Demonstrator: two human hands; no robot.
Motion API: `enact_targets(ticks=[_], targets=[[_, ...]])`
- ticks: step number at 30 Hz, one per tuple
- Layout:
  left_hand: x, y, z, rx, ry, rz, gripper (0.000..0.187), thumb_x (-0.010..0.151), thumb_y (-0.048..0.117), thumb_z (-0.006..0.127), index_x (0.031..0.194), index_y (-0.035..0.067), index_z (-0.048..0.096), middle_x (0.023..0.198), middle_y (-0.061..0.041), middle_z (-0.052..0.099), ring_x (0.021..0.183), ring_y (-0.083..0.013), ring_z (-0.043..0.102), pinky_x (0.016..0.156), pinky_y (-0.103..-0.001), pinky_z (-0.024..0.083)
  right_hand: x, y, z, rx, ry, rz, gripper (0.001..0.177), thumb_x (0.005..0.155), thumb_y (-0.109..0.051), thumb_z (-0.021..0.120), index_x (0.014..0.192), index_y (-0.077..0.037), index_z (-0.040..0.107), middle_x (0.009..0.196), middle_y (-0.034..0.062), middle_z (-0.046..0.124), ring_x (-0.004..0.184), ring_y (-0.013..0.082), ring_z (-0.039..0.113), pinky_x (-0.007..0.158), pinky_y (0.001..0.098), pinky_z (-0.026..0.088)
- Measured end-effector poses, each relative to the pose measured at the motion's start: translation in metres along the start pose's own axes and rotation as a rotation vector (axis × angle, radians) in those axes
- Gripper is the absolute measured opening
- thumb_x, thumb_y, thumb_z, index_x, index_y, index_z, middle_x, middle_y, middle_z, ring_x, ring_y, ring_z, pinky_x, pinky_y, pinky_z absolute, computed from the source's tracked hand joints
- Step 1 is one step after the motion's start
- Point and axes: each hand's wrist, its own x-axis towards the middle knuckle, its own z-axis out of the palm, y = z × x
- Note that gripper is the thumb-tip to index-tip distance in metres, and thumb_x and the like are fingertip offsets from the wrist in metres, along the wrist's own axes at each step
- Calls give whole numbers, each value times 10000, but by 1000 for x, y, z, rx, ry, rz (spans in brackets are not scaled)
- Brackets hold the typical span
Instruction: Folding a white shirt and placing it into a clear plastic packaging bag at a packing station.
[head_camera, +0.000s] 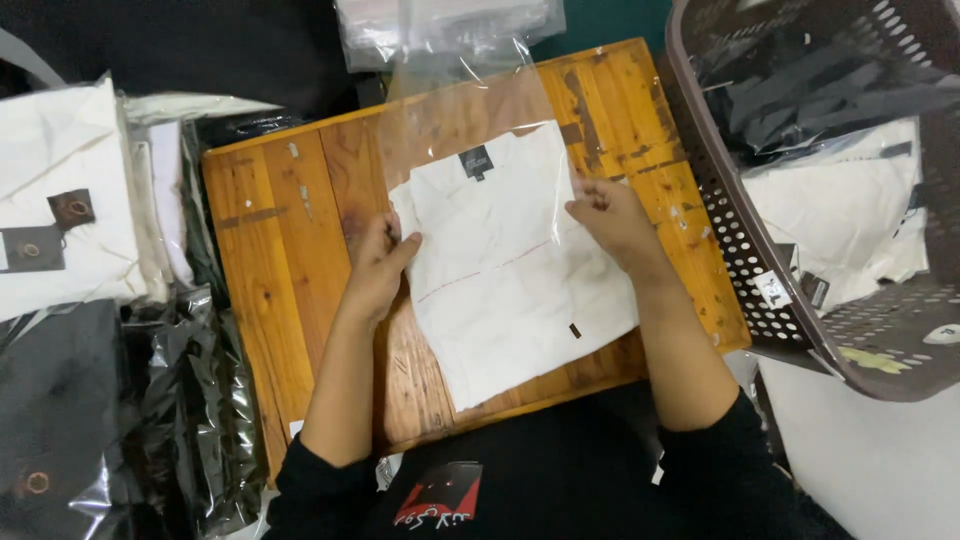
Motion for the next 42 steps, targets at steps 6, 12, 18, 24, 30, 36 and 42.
enact_targets(ticks=[6,12,18,24,30,36,42], targets=[[-5,-43,0,-704,-181,167,399,927,5,633,1211,162,401,1284,-23,592,1249,-199,561,1074,-383,478,-19,2,-23,545,-182,-133,270,871,100,637,1075,-74,608,889,-80,417,849,65,539,786,198,458],[7,-52,5,-787,-188,-130,640,946,86,621,1552,120,417,1464,-144,569,1265,-294,611,1091,-515,489,-7,-1,-25,645,-263,-58,613,981,-59,583,1560,-82,381,1274,98,674,1094,183,698,952,326,571],[-15,-6,1,-549,-194,-288,666,861,78,784,1467,14,515,1337,-220,635,1158,-358,663,979,-510,565,-48,-52,-22,492,-139,41,480,993,-42,595,1464,20,529,1146,154,726,939,230,739,851,359,609],[-53,-3,0,-644,-255,-413,610,856,-4,724,1441,31,555,1298,-189,675,1095,-307,695,916,-470,596,-80,-14,-37,38,-38,120,480,968,-96,698,1437,-60,601,1172,180,703,1078,275,669,941,424,549],[-94,50,-2,-533,-166,-383,768,869,58,733,1543,-2,369,1342,-199,607,1162,-302,627,978,-475,557,-147,-77,-40,-550,-11,264,809,878,-475,730,1536,-84,467,1172,218,687,1177,420,626,1043,567,458],[-149,58,-7,21,-120,-522,791,891,216,746,1484,-97,327,1144,-295,623,1081,-392,655,929,-520,539,-183,-17,-34,-657,-15,399,572,876,-516,772,1242,-80,722,1056,182,736,1092,385,696,925,485,534],[-183,41,27,522,-258,-473,457,860,362,742,1160,30,648,967,-199,729,1012,-420,700,813,-499,528,-208,18,-11,-342,248,185,221,866,-260,835,1036,-167,728,861,93,711,854,254,680,757,391,505]])
